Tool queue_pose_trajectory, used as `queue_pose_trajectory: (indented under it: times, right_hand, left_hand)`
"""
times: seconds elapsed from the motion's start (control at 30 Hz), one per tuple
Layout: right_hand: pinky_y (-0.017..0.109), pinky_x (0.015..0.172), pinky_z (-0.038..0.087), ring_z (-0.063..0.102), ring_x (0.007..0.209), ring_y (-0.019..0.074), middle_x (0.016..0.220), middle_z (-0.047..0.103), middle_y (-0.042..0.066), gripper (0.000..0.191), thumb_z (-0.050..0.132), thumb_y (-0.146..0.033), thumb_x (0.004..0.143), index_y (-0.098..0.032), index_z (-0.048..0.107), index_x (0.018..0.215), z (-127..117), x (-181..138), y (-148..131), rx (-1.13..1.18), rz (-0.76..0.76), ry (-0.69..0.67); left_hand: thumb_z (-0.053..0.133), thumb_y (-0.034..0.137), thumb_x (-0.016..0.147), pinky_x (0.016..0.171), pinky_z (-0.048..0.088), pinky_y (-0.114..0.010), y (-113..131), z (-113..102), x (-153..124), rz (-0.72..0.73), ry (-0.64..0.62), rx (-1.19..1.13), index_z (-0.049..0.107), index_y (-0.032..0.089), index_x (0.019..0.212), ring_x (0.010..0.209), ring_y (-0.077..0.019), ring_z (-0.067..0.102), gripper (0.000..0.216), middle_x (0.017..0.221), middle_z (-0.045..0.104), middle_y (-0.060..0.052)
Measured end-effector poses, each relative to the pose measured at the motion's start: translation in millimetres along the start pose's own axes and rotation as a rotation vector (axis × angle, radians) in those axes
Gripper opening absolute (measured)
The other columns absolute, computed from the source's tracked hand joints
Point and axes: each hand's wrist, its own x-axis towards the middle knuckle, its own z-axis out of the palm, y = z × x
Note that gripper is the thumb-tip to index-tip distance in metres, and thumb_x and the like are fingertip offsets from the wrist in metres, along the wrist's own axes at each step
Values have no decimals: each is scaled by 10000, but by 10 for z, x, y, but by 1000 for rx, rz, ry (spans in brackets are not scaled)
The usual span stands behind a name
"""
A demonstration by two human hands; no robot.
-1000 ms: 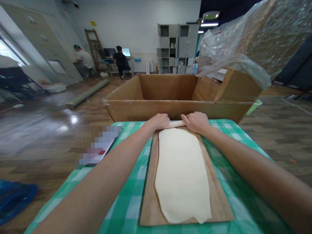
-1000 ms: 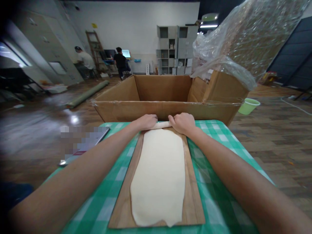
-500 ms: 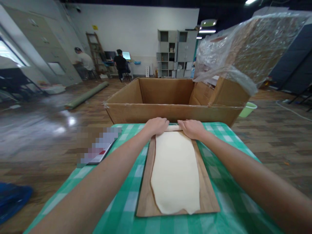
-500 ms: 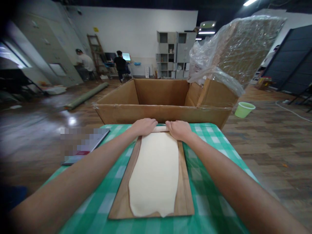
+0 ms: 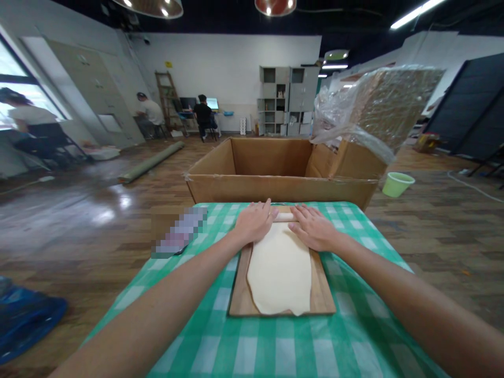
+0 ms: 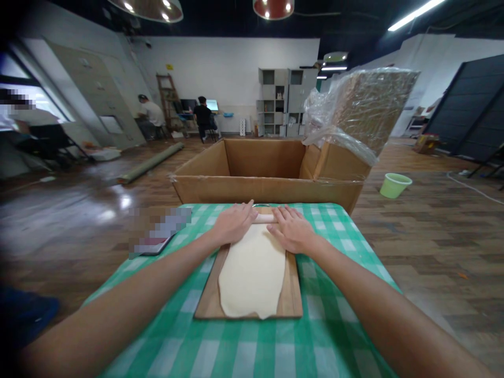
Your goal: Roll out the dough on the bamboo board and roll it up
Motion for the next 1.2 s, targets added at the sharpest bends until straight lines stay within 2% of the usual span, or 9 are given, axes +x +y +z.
queue_pose_trajectory:
  times: [0.23,0.33,0.43,0.6,0.73,0.87,1.0,1.1,1.2]
  right_hand:
    - [520,1273,175,238,1576,355,1680,316,220,889,170,-699,1038,-51,326,1627,-76,-259,-206,29,49,9]
    - [501,1271,181,265,1566,352,1668,347,215,884,182,-699,1037,-54,342,1620,-96,-221,-189,53,54,-16]
    - [501,1264,192,309,1545,355,1641,395,222,863,209,-688,1039,-55,374,1601,-105,-159,-155,58,52,-26]
    - [512,1259,191,313,1540,360,1638,396,228,850,236,-686,1040,-56,379,1593,-70,-142,-152,47,52,6]
    - [510,1260,188,295,1546,366,1647,371,243,854,258,-685,1038,-41,376,1587,-49,-160,-161,29,42,15]
    - [510,1254,202,298,1545,365,1644,375,247,852,281,-682,1039,-38,365,1590,-55,-173,-169,18,34,6]
    - [502,1250,210,307,1539,361,1630,393,252,853,282,-684,1043,-30,367,1584,-87,-189,-168,30,27,5]
    - [488,1230,258,353,1516,343,1598,445,238,784,295,-658,1054,-58,433,1539,-111,-138,-125,64,4,11]
    - [447,1185,336,466,1442,306,1522,547,199,660,282,-597,1081,-115,513,1468,-95,30,-37,96,-17,-14]
  left_hand:
    - [422,435,1028,1281,216,-441,-4,6,-346,112,95,-98,393,92,1571,1488,-295,434,643,1591,492,-168]
    - [478,533,996,1221,323,-463,-48,-31,-301,82,48,-161,371,125,1591,1445,-331,482,729,1576,511,-161]
    - [516,568,979,1064,466,-416,-140,-78,-192,43,-9,-264,446,212,1553,1329,-318,590,679,1515,586,-112]
    - [461,551,1018,836,479,-297,-300,-120,-51,70,-25,-466,723,263,1181,1013,-236,707,422,1167,775,-29]
    - [410,551,1033,717,439,-273,-362,-82,128,36,-32,-537,769,224,961,855,-202,702,491,974,793,-21]
    - [441,527,1017,695,449,-285,-377,11,393,-134,-28,-405,761,207,852,829,-213,707,481,906,787,-52]
    - [414,452,1033,783,495,-329,-326,65,497,-199,22,-329,740,171,1002,946,-264,709,431,1022,768,-129]
    - [398,474,1051,975,481,-375,-263,69,387,-109,61,-286,691,187,1143,1135,-274,660,421,1179,721,-141]
    - [443,481,1046,1088,425,-385,-232,74,257,41,35,-220,672,220,1180,1255,-269,600,372,1258,685,-129]
